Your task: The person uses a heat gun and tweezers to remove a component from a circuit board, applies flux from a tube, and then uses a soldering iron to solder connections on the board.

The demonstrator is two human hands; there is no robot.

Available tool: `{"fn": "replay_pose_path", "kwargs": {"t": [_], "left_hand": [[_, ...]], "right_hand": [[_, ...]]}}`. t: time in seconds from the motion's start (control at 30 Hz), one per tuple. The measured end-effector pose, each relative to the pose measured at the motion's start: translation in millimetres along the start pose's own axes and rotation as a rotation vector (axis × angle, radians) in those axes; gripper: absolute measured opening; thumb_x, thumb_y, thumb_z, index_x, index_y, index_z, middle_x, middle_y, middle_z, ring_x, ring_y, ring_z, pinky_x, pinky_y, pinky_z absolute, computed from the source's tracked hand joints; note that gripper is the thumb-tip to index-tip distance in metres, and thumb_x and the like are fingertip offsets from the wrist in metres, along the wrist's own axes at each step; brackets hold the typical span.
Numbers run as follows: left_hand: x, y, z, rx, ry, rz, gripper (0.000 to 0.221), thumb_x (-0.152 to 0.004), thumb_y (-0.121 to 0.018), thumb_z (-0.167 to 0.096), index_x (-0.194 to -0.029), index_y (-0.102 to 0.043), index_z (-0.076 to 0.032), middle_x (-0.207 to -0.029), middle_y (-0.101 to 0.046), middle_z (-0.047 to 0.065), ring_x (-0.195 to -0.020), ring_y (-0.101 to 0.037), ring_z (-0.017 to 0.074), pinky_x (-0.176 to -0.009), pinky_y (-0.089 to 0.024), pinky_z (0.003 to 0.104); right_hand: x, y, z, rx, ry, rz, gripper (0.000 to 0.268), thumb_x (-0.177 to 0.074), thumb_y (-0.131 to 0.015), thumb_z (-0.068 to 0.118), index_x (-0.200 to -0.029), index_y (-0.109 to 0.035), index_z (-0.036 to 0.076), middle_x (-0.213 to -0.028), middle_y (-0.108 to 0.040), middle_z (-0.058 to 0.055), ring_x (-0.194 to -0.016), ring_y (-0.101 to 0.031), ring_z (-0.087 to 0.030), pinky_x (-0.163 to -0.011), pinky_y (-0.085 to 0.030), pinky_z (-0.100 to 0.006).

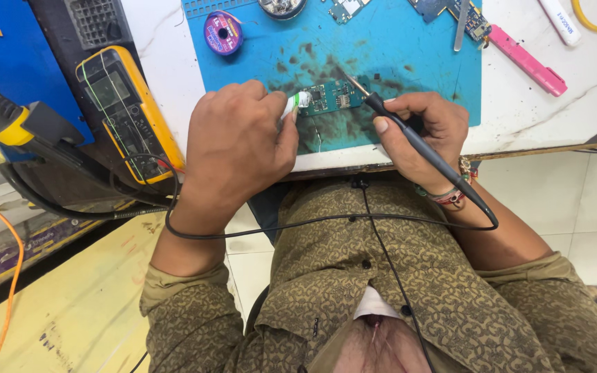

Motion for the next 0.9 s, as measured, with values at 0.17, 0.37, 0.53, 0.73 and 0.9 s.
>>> {"fn": "replay_pose_path", "kwargs": {"t": [0.17, 0.37, 0.53, 0.73, 0.9], "left_hand": [[8, 3, 14, 0.08, 0.037, -0.024, 0.014, -0.091, -0.074, -0.02, -0.087, -0.071, -0.007, -0.077, -0.059, 0.01, -0.076, -0.06, 0.0322, -0.069, -0.044, 0.046], [41, -5, 61, 0.332, 0.3, -0.212, 0.019, -0.093, -0.076, -0.016, -0.109, -0.075, -0.006, -0.088, -0.066, 0.01, -0.079, -0.065, 0.0289, -0.074, -0.049, 0.04], [69, -23, 83, 0.055, 0.397, -0.423, 0.023, -0.097, -0.076, -0.014, -0.119, -0.074, -0.005, -0.101, -0.066, 0.012, -0.094, -0.064, 0.0307, -0.088, -0.048, 0.042], [79, -47, 56, -0.132, 0.329, -0.458, 0.039, -0.098, -0.077, -0.035, -0.126, -0.071, -0.008, -0.139, -0.05, 0.015, -0.133, -0.045, 0.0332, -0.118, -0.025, 0.053], [55, -74, 31, 0.039, 0.201, -0.335, 0.042, -0.094, -0.078, -0.044, -0.121, -0.072, -0.012, -0.154, -0.045, 0.013, -0.141, -0.04, 0.0297, -0.119, -0.015, 0.051]], "right_hand": [[0, 0, 1, 0.0, 0.005, 0.004, 0.017, -0.1, -0.077, 0.002, -0.112, -0.067, -0.003, -0.087, -0.068, -0.004, -0.066, -0.057, -0.004, -0.058, -0.042, -0.02], [-1, -1, -1, 0.011, -0.01, 0.009, 0.017, -0.099, -0.077, 0.002, -0.112, -0.067, -0.002, -0.086, -0.067, -0.005, -0.067, -0.057, -0.005, -0.059, -0.042, -0.019], [-3, -6, 1, 0.035, -0.018, 0.05, 0.017, -0.099, -0.077, 0.002, -0.112, -0.067, -0.002, -0.088, -0.069, -0.005, -0.069, -0.06, -0.005, -0.061, -0.045, -0.019], [-2, -12, 2, 0.068, -0.028, 0.099, 0.016, -0.1, -0.078, 0.003, -0.112, -0.068, -0.002, -0.085, -0.07, -0.006, -0.07, -0.061, -0.006, -0.062, -0.046, -0.02], [0, -10, -2, 0.04, -0.052, 0.105, 0.017, -0.101, -0.077, 0.004, -0.112, -0.067, -0.003, -0.086, -0.07, -0.006, -0.069, -0.06, -0.005, -0.061, -0.045, -0.019]]}}
Point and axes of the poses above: each hand's wrist, its own x-axis away from the middle knuckle, its own y-axis out of the back of the hand, z = x × y, the point moved 9 cm from there along -x, towards the middle knuckle
